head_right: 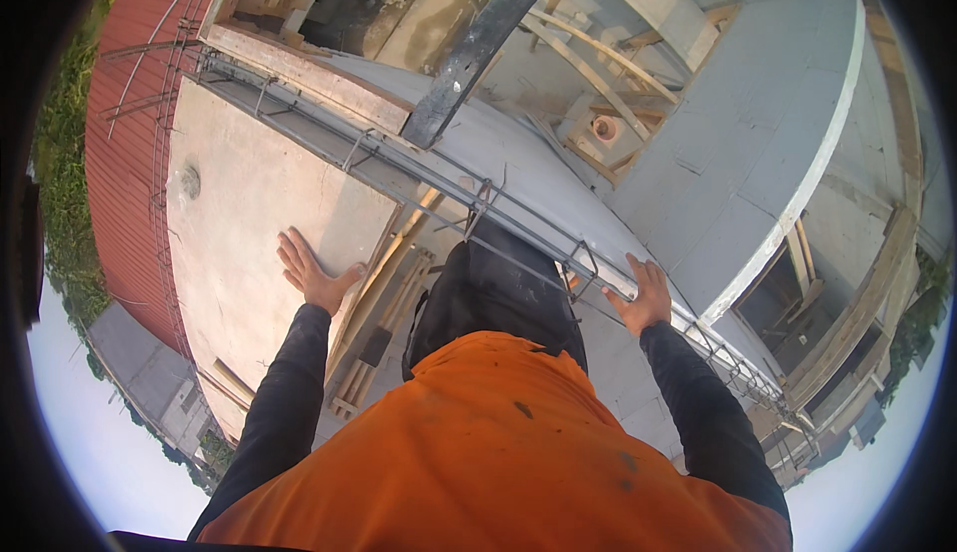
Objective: The person installs wooden supports on a concrete structure. They position plywood sheets and wooden slats over a beam and nail them into place using a hatchet.
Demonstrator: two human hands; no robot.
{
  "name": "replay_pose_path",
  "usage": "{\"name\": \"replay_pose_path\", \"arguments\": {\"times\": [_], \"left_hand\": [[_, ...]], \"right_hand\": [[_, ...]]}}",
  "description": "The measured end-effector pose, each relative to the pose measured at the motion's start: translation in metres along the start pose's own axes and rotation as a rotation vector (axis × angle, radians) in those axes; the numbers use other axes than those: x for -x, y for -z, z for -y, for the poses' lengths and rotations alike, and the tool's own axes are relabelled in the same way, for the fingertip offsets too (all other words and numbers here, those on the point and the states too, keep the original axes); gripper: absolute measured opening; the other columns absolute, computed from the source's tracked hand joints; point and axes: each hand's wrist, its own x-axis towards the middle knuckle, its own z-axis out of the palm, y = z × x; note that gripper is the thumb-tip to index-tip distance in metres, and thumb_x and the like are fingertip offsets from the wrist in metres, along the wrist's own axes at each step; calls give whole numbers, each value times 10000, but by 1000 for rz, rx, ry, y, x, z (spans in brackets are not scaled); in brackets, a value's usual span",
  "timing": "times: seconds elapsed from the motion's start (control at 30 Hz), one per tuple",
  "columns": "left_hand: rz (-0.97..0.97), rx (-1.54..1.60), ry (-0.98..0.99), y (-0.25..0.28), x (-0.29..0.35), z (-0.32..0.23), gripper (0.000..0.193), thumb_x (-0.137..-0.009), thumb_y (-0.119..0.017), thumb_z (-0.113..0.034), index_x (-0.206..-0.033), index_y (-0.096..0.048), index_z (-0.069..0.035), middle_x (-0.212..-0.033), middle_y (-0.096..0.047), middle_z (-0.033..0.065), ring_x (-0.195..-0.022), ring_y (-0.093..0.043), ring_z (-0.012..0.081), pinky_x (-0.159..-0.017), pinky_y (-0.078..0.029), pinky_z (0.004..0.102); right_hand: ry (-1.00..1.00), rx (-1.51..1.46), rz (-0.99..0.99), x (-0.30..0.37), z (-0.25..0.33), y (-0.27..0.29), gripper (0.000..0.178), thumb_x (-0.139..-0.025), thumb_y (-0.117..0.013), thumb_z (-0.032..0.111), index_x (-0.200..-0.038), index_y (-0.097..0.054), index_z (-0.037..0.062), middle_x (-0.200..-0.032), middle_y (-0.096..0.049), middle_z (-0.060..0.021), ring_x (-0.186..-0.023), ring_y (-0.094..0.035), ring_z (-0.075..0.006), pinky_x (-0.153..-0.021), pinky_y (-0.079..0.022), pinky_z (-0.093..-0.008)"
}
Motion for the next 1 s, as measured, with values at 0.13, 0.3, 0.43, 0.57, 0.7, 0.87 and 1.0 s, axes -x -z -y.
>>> {"name": "replay_pose_path", "arguments": {"times": [0.13,0.3,0.43,0.57,0.7,0.87,1.0], "left_hand": [[2,5,-1,2,1,-5,1615,-535,-934,-623,-1666,113,-139,-1731,148,194,-1585,183,403,-1236,86,614],[21,1,3,8,4,-2,1629,-533,-924,-669,-1662,108,-110,-1723,148,218,-1579,201,410,-1235,102,606],[24,23,-7,9,3,-3,1649,-516,-920,-703,-1662,101,-100,-1723,139,228,-1577,197,422,-1234,102,611],[13,12,-18,9,3,-2,1657,-507,-916,-719,-1664,97,-101,-1724,133,228,-1579,186,427,-1233,95,618],[24,29,2,14,4,-6,1650,-505,-909,-725,-1666,83,-99,-1726,127,229,-1582,180,423,-1234,86,623],[13,20,-2,11,6,-2,1647,-498,-914,-717,-1669,65,-99,-1726,118,232,-1583,176,423,-1234,84,623],[5,24,-24,10,5,-4,1651,-497,-916,-716,-1669,70,-100,-1726,122,231,-1582,177,427,-1235,82,623]], "right_hand": [[5,1,1,0,-3,-3,790,-852,-794,499,-1491,-519,126,-1431,-541,-257,-1393,-453,-434,-1150,-414,-521],[43,8,15,-4,0,-3,690,-886,-775,436,-1445,-571,87,-1410,-555,-288,-1364,-470,-455,-1153,-396,-520],[70,15,-13,-4,-8,-12,700,-875,-772,486,-1433,-577,109,-1357,-592,-233,-1354,-485,-446,-1138,-411,-530],[64,53,-69,-1,-11,-19,653,-869,-784,443,-1404,-603,115,-1317,-610,-226,-1324,-507,-443,-1112,-429,-526],[86,17,-75,-2,-15,-21,618,-875,-778,411,-1395,-612,119,-1304,-612,-229,-1296,-518,-446,-1097,-435,-531],[89,26,-73,-1,-11,-17,571,-896,-751,381,-1386,-620,119,-1289,-614,-237,-1286,-521,-450,-1093,-434,-537],[74,44,-85,-1,-13,-15,545,-908,-737,373,-1377,-629,118,-1300,-614,-251,-1295,-520,-454,-1102,-431,-536]]}}
